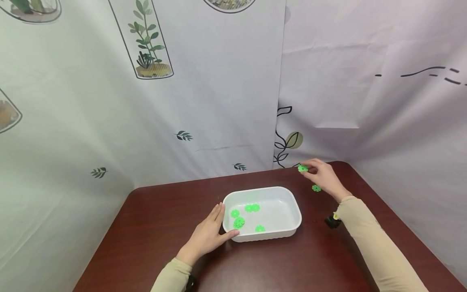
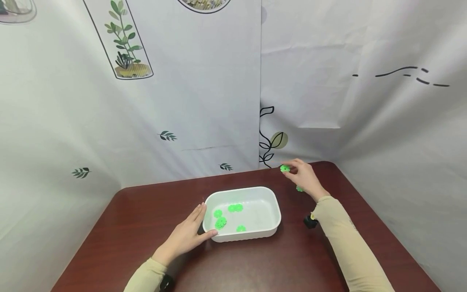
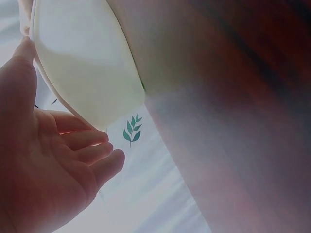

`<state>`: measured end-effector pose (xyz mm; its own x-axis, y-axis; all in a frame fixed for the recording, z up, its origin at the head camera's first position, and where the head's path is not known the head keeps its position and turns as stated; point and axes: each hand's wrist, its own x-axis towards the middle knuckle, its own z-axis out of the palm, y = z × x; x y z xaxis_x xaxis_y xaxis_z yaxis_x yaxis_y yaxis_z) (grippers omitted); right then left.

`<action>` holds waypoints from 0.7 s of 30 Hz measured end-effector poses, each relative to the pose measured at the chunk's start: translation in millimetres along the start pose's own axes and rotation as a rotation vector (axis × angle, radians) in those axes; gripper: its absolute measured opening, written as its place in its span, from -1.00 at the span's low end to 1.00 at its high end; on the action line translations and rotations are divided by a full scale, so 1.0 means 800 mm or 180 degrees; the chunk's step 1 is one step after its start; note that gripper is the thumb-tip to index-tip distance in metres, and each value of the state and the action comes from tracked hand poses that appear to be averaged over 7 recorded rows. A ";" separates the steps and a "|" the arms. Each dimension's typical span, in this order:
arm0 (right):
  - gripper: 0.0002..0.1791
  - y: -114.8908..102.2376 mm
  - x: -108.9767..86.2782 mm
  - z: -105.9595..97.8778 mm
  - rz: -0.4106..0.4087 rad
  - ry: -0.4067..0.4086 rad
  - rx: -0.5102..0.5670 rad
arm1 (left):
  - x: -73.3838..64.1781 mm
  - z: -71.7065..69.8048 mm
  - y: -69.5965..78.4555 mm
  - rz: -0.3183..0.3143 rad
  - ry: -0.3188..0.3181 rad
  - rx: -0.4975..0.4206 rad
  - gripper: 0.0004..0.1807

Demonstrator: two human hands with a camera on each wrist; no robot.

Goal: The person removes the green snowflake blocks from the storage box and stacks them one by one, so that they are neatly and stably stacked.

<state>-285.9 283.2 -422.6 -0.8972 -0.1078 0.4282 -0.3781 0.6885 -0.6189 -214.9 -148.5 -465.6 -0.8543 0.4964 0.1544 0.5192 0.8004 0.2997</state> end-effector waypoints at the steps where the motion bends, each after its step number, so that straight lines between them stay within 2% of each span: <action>1: -0.59 0.005 -0.002 -0.003 0.0030 0.0016 -0.0016 | 0.000 0.000 0.000 -0.0003 -0.0002 -0.0003 0.17; 6: -0.61 0.027 -0.010 -0.010 0.0160 0.0067 -0.0095 | -0.001 0.000 0.002 -0.0015 -0.0008 -0.0016 0.17; 11: -0.59 0.049 -0.021 -0.009 0.0283 -0.0034 -0.0165 | -0.001 0.000 0.002 -0.0027 -0.0023 -0.0045 0.17; 21: -0.58 0.082 -0.039 0.001 0.0256 -0.0260 -0.0258 | -0.001 -0.001 0.003 -0.0059 -0.0039 -0.0066 0.17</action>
<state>-283.1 331.4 -476.8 -0.9407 -0.1058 0.3222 -0.2875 0.7526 -0.5924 -213.2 -147.5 -464.1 -0.8633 0.4857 0.1372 0.5026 0.8024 0.3219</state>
